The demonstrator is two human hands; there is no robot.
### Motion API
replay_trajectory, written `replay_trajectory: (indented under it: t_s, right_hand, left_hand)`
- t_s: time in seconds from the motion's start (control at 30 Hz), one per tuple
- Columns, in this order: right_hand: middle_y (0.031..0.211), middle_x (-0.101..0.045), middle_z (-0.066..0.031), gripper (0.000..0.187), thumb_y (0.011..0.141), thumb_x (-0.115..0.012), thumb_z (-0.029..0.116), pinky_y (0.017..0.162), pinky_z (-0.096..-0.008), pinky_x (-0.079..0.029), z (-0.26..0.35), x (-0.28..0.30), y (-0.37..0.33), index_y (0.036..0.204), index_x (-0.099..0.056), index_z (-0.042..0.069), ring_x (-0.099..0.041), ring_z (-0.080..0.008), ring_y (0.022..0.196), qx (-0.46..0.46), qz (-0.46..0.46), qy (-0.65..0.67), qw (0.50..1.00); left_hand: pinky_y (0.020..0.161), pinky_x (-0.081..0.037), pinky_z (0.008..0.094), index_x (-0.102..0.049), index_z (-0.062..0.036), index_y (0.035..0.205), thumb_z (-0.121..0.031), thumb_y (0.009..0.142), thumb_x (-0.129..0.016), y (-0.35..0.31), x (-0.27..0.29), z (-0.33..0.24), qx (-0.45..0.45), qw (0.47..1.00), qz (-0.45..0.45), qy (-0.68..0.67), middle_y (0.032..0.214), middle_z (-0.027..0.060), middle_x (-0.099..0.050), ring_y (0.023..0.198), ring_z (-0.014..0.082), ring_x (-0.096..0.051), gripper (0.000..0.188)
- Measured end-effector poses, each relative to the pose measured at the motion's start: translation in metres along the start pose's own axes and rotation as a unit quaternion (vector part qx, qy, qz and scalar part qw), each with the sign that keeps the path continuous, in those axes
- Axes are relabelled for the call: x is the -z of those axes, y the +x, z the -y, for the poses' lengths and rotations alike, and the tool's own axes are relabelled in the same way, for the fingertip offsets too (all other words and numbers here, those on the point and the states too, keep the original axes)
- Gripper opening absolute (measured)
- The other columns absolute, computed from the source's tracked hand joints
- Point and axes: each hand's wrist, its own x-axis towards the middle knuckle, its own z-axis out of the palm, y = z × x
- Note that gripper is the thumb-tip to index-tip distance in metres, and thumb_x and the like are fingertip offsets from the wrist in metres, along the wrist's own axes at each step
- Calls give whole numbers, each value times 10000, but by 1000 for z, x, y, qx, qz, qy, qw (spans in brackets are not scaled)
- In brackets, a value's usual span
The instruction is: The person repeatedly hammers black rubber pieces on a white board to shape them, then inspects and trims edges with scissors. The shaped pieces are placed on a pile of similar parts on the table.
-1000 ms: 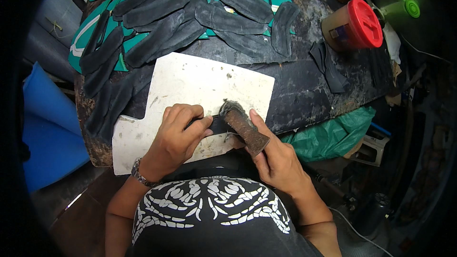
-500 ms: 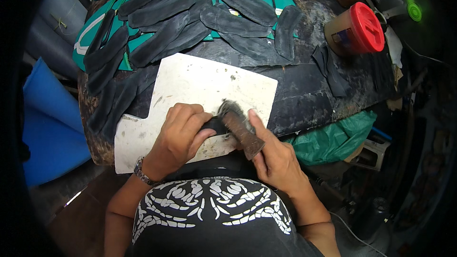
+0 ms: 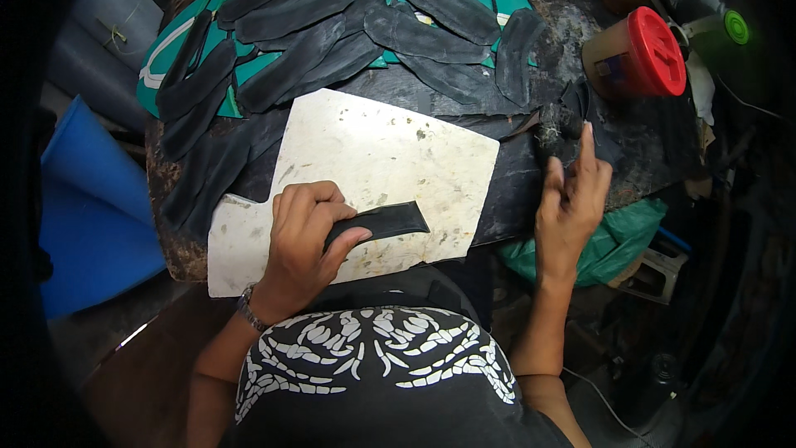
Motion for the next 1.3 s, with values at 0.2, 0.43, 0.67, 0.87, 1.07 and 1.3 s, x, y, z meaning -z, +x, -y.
replay_trajectory:
  t_s: [0.2,0.43,0.67,0.87,1.07,1.3]
  right_hand:
    - [1003,-585,-109,707,1032,-380,514,711,-262,-447,67,3,-23,1390,-542,-74,-526,-118,808,-85,93,466,876]
    - [794,-639,-87,1103,924,-69,830,615,-262,-491,72,2,-46,1157,-657,-72,-574,-125,663,-73,260,454,849]
    - [1003,-653,-183,757,1051,-289,592,754,-334,-537,72,-10,-43,1123,-668,-59,-638,-231,852,64,171,431,884]
    - [1250,-546,-209,465,901,-546,-71,1023,-415,-423,33,-4,-19,1355,-588,15,-549,-348,1144,82,45,-58,994]
    - [1127,-559,-177,716,961,-553,-35,917,-479,-456,-9,0,-20,1604,-363,216,-583,-350,1023,-34,134,-210,968]
    - [1369,-621,-243,371,950,-670,-2,907,-355,-559,33,37,-43,1310,-588,-40,-710,-331,1112,29,221,164,961]
  left_hand:
    - [828,-420,402,-587,-48,959,-71,849,-711,0,-4,-2,-54,998,-18,23,961,80,-606,888,248,-583,168]
    - [764,-441,404,-575,-41,968,-51,842,-654,-2,-9,-1,-156,979,-91,92,982,96,-609,812,221,-599,149]
    - [793,-423,410,-591,-47,980,-85,797,-793,-2,-11,-2,-109,991,-72,15,950,85,-632,798,238,-610,275]
    - [843,-387,382,-643,-39,1040,-147,844,-783,6,-14,-8,-21,1000,-13,6,933,54,-622,840,217,-580,264]
    - [864,-367,380,-662,-56,1044,-167,870,-757,7,-13,-7,-31,999,8,17,938,44,-597,882,205,-554,227]
    - [868,-368,389,-660,-64,1019,-166,864,-764,6,-14,-7,-34,999,-1,25,959,43,-585,891,206,-550,213]
